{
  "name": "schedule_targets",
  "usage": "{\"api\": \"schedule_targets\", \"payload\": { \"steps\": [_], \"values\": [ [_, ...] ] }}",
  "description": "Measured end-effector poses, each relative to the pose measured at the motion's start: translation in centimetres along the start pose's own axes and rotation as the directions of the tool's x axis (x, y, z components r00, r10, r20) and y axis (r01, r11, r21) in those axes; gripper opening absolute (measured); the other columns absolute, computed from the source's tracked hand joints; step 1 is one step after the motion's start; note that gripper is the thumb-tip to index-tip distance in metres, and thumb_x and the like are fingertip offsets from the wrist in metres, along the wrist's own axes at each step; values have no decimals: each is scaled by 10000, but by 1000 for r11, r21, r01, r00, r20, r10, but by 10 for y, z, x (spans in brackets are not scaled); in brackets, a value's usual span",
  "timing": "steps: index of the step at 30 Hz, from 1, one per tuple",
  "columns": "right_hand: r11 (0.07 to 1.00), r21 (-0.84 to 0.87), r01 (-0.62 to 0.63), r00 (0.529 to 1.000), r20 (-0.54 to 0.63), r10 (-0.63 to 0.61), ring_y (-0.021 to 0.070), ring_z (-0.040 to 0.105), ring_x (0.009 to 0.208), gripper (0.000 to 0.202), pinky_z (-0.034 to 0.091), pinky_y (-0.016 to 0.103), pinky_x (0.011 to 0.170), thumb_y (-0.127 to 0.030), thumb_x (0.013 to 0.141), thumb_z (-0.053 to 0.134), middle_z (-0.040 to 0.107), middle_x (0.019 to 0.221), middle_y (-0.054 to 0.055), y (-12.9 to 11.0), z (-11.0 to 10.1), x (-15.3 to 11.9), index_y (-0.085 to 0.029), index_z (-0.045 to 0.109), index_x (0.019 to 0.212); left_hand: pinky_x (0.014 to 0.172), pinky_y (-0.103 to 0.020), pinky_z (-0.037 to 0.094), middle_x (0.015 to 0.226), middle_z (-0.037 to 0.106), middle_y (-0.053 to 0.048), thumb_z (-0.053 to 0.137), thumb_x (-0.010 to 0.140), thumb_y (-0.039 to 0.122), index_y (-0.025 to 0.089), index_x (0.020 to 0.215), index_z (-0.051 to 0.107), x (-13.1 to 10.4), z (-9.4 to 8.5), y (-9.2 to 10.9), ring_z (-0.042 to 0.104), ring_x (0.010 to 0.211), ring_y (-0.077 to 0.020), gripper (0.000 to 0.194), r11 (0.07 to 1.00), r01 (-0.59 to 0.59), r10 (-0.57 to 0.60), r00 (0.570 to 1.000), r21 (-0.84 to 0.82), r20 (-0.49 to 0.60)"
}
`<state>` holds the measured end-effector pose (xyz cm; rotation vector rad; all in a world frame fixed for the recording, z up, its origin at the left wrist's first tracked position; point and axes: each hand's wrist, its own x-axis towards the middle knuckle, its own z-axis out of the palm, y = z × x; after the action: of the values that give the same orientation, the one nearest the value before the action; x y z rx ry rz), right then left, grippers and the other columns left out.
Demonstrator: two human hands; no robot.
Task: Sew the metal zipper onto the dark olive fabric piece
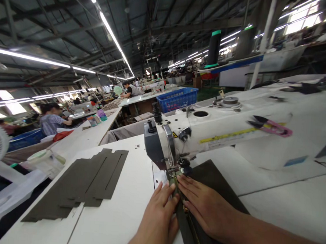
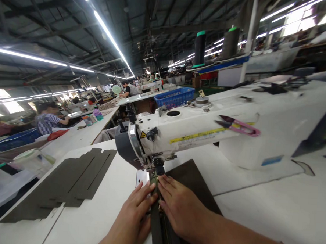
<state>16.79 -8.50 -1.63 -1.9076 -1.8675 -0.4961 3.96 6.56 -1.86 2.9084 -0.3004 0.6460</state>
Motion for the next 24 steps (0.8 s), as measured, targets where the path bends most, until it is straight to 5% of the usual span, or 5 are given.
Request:
{"api": "schedule_targets", "payload": {
  "steps": [15, 19, 24],
  "values": [
    [996, -61, 66, 997, -32, -68, 264, 465, 1164, 418, 444, 394, 962, -77, 874, 296, 488, 1254, 195, 7, 12, -4, 28, 531, 1203, 1064, -532, 314, 1258, 504, -152, 453, 625, 100, 88, 1125, 567, 11, -14, 7, 438, 1200, -285, 513, 993, 89, -81, 991, -74, 103],
    [993, 120, 3, 999, -50, 3, 262, 454, 1166, 337, 424, 442, 979, -143, 889, 404, 508, 1245, 146, 11, 13, -2, -83, 550, 1187, 1085, -509, 286, 1260, 497, -153, 464, 646, 115, 83, 1178, 549, 12, -13, 4, 447, 1187, -276, 540, 988, 126, -117, 987, -88, 110],
    [906, 411, -102, 993, -8, 116, 218, 524, 930, 72, 492, 386, 819, -140, 856, 450, 555, 977, 81, 5, 0, 3, -178, 509, 843, 1089, -502, 278, 1231, 516, -138, 475, 645, 141, 111, 1169, 559, 9, -11, 4, 457, 1174, -265, 531, 983, 143, -135, 988, -115, 71]
  ]
}}
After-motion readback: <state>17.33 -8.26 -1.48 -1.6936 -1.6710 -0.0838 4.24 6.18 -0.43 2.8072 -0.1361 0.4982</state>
